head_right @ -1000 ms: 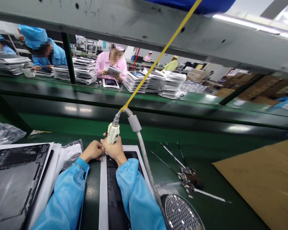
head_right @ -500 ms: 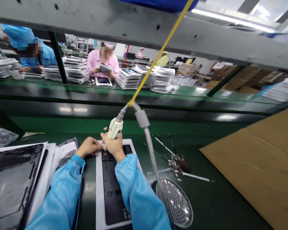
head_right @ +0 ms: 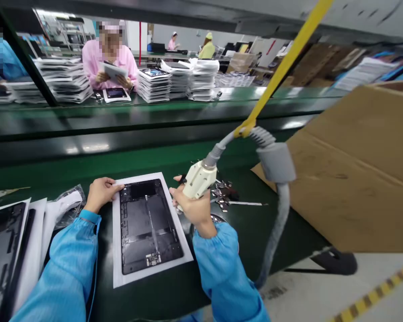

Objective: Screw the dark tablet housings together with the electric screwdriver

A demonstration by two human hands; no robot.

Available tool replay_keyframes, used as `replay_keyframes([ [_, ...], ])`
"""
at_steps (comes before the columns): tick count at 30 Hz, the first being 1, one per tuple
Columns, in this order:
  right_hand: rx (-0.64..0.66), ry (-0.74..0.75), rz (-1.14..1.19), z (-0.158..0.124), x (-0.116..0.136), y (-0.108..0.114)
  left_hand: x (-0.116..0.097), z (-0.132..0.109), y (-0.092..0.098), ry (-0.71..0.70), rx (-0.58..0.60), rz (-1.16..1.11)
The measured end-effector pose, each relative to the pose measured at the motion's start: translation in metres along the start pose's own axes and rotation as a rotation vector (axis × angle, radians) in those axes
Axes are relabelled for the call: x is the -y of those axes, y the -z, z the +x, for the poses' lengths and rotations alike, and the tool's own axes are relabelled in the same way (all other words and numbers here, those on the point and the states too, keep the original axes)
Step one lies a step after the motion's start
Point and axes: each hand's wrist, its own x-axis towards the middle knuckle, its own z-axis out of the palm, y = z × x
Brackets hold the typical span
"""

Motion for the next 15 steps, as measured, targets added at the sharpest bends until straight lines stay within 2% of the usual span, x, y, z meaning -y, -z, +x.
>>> replay_keyframes([
  [4,-0.001,-0.015,-0.003,-0.01,0.001,0.007,0.008,-0.017,0.009,0.049,-0.04,0.124],
  [8,-0.016,0.01,-0.009,-0.019,-0.003,0.008,0.012,-0.072,0.012,0.123,-0.026,0.283],
  [10,-0.043,0.027,-0.015,-0.025,-0.006,0.009,0.013,-0.105,0.007,0.148,0.047,0.331],
  [12,-0.072,0.03,-0.027,-0.031,-0.008,0.014,0.016,-0.134,0.0,0.179,0.19,0.368],
  [14,-0.069,0.031,-0.058,-0.036,-0.011,0.022,0.019,-0.155,-0.008,0.149,0.209,0.346],
  [15,-0.041,-0.014,-0.098,-0.038,-0.013,0.027,0.021,-0.162,-0.012,0.127,0.21,0.309],
])
